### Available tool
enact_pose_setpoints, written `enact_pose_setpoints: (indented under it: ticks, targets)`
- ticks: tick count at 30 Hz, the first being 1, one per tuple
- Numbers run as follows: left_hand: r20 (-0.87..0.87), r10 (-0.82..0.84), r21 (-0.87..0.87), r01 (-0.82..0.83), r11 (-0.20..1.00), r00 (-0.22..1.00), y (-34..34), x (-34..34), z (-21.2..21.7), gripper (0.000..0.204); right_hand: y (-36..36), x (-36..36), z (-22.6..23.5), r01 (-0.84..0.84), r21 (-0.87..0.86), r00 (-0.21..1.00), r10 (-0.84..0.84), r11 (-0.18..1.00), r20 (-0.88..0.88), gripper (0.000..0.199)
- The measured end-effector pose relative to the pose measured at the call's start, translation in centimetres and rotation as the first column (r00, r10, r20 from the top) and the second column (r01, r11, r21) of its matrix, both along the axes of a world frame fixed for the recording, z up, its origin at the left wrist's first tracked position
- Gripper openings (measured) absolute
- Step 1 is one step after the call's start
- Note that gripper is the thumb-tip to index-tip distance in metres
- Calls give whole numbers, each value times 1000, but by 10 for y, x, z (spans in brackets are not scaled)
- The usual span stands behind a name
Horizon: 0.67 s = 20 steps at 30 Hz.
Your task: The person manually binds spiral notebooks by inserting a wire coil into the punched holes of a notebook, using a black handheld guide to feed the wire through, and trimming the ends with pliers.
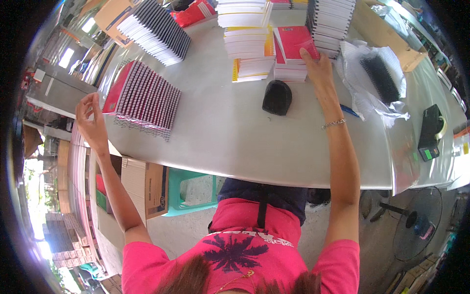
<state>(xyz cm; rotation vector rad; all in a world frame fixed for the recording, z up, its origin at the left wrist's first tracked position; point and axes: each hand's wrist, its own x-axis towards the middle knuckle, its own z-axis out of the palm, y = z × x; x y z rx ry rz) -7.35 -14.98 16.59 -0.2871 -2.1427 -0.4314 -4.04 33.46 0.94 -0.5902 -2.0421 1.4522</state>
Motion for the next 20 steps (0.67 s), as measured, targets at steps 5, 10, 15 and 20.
enact_pose_setpoints:
  ticks: [5, 10, 15, 20]
  targets:
    - [-101, -275, 61, 282, 958, 956, 65, 24, -3, 13, 1, 25, 12, -16, -65, 1000, 15, 998, -28, 41]
    - [-82, -597, 69, 602, 796, 798, 143, 33, -22, 9, 0, 47, 20, -76, -60, 994, 70, 995, -87, 32]
    - [-58, -713, 74, 715, 695, 699, 184, 39, -43, 13, 10, 35, 14, -192, -265, 975, 154, 945, -160, 30]
    - [58, -734, 179, 716, 675, 677, 190, 44, -58, 11, 28, 10, 15, 60, 421, 998, -65, 905, -2, 45]
